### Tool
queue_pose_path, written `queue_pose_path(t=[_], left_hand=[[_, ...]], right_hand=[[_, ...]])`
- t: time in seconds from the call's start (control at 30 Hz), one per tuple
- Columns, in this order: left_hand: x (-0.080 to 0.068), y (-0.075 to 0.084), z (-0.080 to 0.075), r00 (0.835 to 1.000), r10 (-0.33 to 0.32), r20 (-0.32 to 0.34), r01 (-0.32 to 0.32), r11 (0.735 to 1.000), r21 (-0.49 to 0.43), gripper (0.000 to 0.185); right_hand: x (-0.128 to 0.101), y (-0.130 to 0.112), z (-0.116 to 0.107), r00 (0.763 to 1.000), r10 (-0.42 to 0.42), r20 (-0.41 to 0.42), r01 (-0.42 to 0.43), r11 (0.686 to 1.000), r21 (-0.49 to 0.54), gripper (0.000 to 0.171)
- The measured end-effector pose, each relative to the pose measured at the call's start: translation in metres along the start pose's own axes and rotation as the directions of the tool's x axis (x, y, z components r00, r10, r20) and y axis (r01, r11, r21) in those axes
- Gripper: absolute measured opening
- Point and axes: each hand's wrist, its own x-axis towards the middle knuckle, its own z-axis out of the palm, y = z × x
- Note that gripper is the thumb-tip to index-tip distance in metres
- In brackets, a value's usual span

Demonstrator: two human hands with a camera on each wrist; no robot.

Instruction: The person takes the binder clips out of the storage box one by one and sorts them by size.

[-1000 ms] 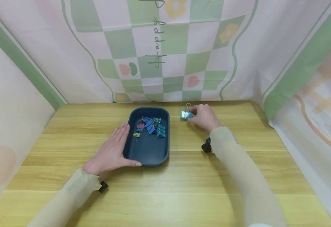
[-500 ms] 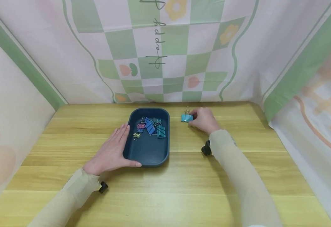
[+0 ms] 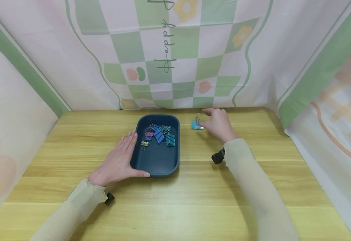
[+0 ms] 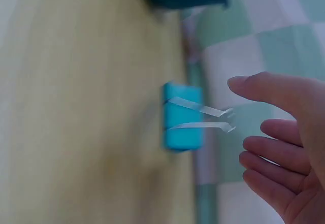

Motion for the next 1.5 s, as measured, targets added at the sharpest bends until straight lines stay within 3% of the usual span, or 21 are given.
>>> queue_pose_path(t=[0.23, 0.53, 0.87, 1.17, 1.37, 1.5], left_hand=[[0.001, 0.000, 0.000, 1.000, -0.001, 0.003, 0.001, 1.000, 0.000, 0.149], [0.001, -0.001, 0.000, 1.000, 0.005, -0.005, -0.005, 1.000, 0.000, 0.149], [0.000, -0.001, 0.000, 1.000, -0.002, -0.001, 0.002, 1.000, -0.007, 0.149], [0.000, -0.001, 0.001, 1.000, 0.002, -0.006, -0.002, 1.000, -0.001, 0.149], [0.000, -0.002, 0.002, 1.000, 0.003, -0.007, -0.003, 1.000, 0.005, 0.148], [0.000, -0.001, 0.001, 1.000, 0.002, -0.002, -0.002, 1.000, 0.003, 0.148]], right_hand=[[-0.001, -0.030, -0.015, 0.995, -0.087, -0.054, 0.086, 0.996, -0.031, 0.068], [-0.009, -0.075, -0.022, 0.993, -0.104, 0.058, 0.103, 0.995, 0.014, 0.075], [-0.018, -0.102, -0.003, 0.961, -0.249, 0.123, 0.256, 0.966, -0.046, 0.075], [-0.022, -0.106, 0.024, 0.916, -0.319, 0.243, 0.351, 0.931, -0.097, 0.069], [-0.023, -0.105, 0.038, 0.885, -0.335, 0.324, 0.379, 0.922, -0.082, 0.060], [-0.019, -0.104, 0.047, 0.880, -0.306, 0.363, 0.366, 0.924, -0.110, 0.059]])
